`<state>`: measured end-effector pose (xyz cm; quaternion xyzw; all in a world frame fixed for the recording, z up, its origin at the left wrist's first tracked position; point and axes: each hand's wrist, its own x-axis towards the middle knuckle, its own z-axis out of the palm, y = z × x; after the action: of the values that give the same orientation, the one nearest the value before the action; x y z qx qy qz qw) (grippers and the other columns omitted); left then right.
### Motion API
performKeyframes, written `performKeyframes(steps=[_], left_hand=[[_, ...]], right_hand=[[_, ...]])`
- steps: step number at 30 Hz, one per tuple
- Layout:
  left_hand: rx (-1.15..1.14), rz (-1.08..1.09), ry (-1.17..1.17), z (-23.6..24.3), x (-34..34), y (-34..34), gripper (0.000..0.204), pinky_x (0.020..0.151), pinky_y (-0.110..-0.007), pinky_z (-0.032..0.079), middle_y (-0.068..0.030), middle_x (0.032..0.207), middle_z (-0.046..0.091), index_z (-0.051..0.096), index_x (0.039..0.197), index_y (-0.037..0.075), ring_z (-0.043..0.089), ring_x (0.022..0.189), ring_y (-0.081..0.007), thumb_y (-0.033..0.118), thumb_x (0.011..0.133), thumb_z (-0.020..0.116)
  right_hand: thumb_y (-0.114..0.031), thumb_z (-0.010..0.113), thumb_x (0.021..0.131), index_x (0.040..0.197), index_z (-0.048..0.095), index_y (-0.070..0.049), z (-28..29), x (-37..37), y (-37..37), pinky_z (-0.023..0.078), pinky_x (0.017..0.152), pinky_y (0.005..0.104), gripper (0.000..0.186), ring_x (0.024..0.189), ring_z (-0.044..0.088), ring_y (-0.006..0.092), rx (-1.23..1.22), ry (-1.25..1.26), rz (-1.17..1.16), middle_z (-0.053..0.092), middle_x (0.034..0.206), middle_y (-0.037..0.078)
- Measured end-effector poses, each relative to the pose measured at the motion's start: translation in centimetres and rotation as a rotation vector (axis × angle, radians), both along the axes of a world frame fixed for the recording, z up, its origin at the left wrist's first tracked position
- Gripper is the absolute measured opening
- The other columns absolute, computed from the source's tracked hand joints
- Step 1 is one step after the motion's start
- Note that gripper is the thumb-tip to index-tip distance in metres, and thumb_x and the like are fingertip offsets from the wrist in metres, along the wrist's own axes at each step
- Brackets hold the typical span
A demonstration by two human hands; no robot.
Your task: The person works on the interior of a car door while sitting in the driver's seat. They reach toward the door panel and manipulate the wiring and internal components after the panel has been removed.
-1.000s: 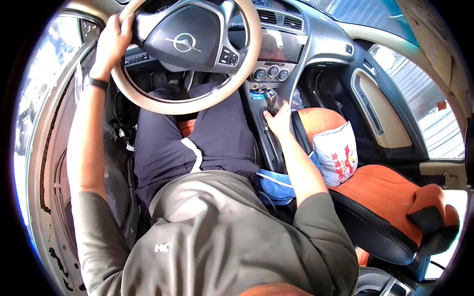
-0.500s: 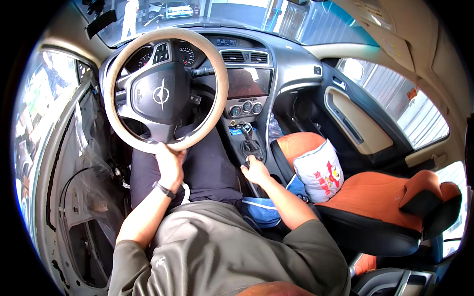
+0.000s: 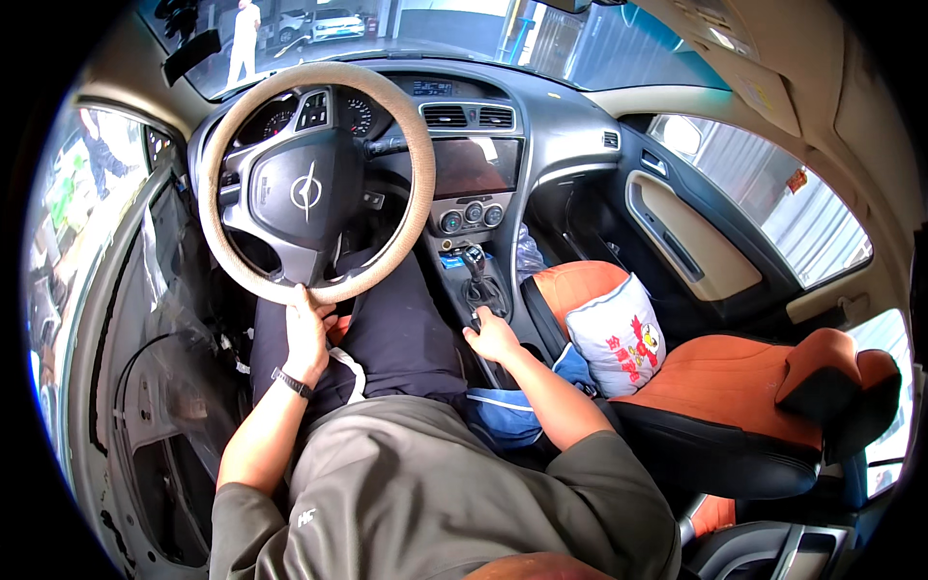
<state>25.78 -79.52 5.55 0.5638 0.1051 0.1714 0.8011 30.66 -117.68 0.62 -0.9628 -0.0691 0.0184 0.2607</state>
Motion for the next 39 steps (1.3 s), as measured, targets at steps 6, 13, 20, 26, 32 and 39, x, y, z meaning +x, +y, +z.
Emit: performKeyframes(steps=[6, 13, 20, 26, 32, 39], left_hand=[[-0.111, 0.025, -0.01, 0.2, 0.2, 0.3, 0.056, 0.101, -0.039, 0.052, -0.0094, 0.127, 0.068, 0.05, 0.14, 0.007, 0.068, 0.11, -0.0201, 0.055, 0.112, 0.051], [-0.099, 0.085, -0.045, -0.2, 0.8, 1.2, 0.046, 0.096, -0.033, 0.053, -0.0017, 0.119, 0.073, 0.059, 0.129, 0.014, 0.069, 0.109, -0.0131, 0.057, 0.111, 0.053], [-0.105, 0.024, -0.034, -0.6, 0.8, 3.0, 0.048, 0.086, -0.029, 0.051, 0.0003, 0.112, 0.073, 0.061, 0.126, 0.014, 0.067, 0.099, -0.0099, 0.059, 0.11, 0.056], [-0.125, 0.034, -0.014, -0.5, 0.5, 3.2, 0.047, 0.092, -0.031, 0.049, 0.0009, 0.118, 0.07, 0.06, 0.126, 0.015, 0.065, 0.101, -0.0115, 0.059, 0.109, 0.058], [0.256, 0.054, -0.022, 2.9, -2.8, 1.9, 0.042, 0.062, -0.038, 0.057, -0.0114, 0.084, 0.066, 0.061, 0.102, 0.0, 0.069, 0.072, -0.0215, 0.04, 0.112, 0.055], [-0.052, 0.077, 0.179, 3.1, -1.8, -0.7, 0.059, 0.049, -0.031, 0.051, -0.0116, 0.097, 0.063, 0.048, 0.129, 0.003, 0.056, 0.062, -0.0152, 0.059, 0.109, 0.051]], right_hand=[[-0.035, 0.072, 0.097, 0.127, 0.055, 0.004, 0.1, -0.1, -0.1, 0.054, 0.099, 0.0555, 0.053, 0.115, 0.069, 0.0494, 0.015, 0.013, -0.01, 0.072, 0.117, 0.033], [-0.035, 0.072, 0.096, 0.133, 0.055, 0.003, -0.2, -0.5, -0.7, 0.054, 0.101, 0.0551, 0.056, 0.118, 0.069, 0.0485, 0.028, 0.014, -0.026, 0.071, 0.121, 0.033], [-0.032, 0.071, 0.098, 0.132, 0.053, 0.002, 0.3, -0.2, -0.9, 0.054, 0.101, 0.0561, 0.052, 0.116, 0.069, 0.0486, 0.026, 0.044, -0.017, 0.072, 0.119, 0.033], [-0.034, 0.072, 0.096, 0.139, 0.053, 0.002, 0.4, 0.3, 0.2, 0.054, 0.103, 0.0546, 0.059, 0.12, 0.068, 0.048, 0.016, 0.059, -0.019, 0.071, 0.123, 0.032], [-0.046, 0.07, 0.092, 0.144, 0.057, -0.001, 3.1, -0.9, 1.8, 0.054, 0.106, 0.0519, 0.069, 0.126, 0.067, 0.0465, -0.027, 0.038, 0.004, 0.069, 0.131, 0.031], [-0.024, 0.076, 0.093, 0.131, 0.059, 0.0, -1.1, -0.8, -0.8, 0.055, 0.095, 0.0533, 0.049, 0.109, 0.071, 0.0516, 0.022, -0.188, 0.073, 0.073, 0.11, 0.033]])
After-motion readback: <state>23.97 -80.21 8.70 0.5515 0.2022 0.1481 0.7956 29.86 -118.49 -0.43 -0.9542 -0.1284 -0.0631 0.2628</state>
